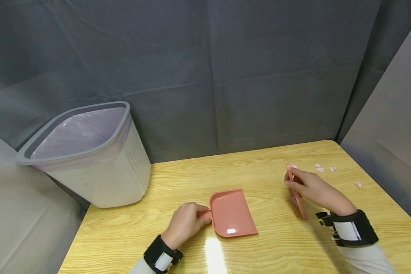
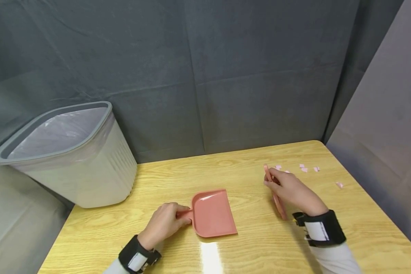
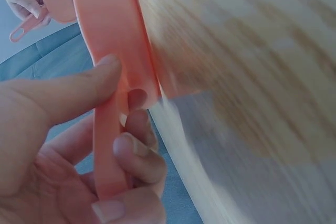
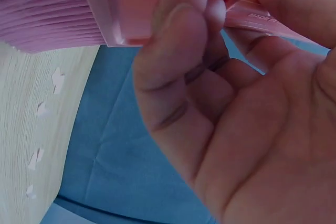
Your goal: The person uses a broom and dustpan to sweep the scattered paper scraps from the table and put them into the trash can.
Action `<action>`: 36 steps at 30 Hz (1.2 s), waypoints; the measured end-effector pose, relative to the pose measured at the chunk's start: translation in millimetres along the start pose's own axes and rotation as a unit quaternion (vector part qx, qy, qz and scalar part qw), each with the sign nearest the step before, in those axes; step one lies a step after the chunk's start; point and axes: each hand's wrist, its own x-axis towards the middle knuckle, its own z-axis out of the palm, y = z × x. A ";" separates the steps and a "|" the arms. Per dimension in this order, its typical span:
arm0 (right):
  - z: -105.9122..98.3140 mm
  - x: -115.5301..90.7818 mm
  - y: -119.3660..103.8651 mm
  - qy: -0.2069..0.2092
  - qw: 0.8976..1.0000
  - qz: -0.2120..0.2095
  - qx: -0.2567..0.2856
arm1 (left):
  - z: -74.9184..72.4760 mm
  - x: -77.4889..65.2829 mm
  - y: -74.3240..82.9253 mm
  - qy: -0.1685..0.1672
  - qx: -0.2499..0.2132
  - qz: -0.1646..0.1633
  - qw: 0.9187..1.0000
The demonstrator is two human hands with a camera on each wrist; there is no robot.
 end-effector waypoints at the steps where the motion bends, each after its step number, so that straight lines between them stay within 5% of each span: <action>1: 0.5 0.0 -0.9 -0.002 1.000 0.001 0.006 | -0.1 -0.1 0.1 0.000 -0.001 -0.001 1.000; 14: -1.8 -0.5 -9.6 0.008 0.999 -0.021 0.048 | 0.1 -0.2 -1.6 -0.001 0.010 -0.003 1.000; 21: -6.8 -1.8 -10.0 0.112 0.993 -0.027 -0.018 | -0.8 0.7 -3.7 -0.001 0.005 0.000 1.000; 29: -1.0 1.7 -9.6 0.116 0.992 -0.031 -0.036 | -1.1 1.0 -3.1 -0.004 0.001 -0.001 1.000; 36: 15.2 10.0 -1.6 0.207 0.969 -0.035 -0.130 | -1.3 0.9 -2.9 -0.004 0.006 -0.001 1.000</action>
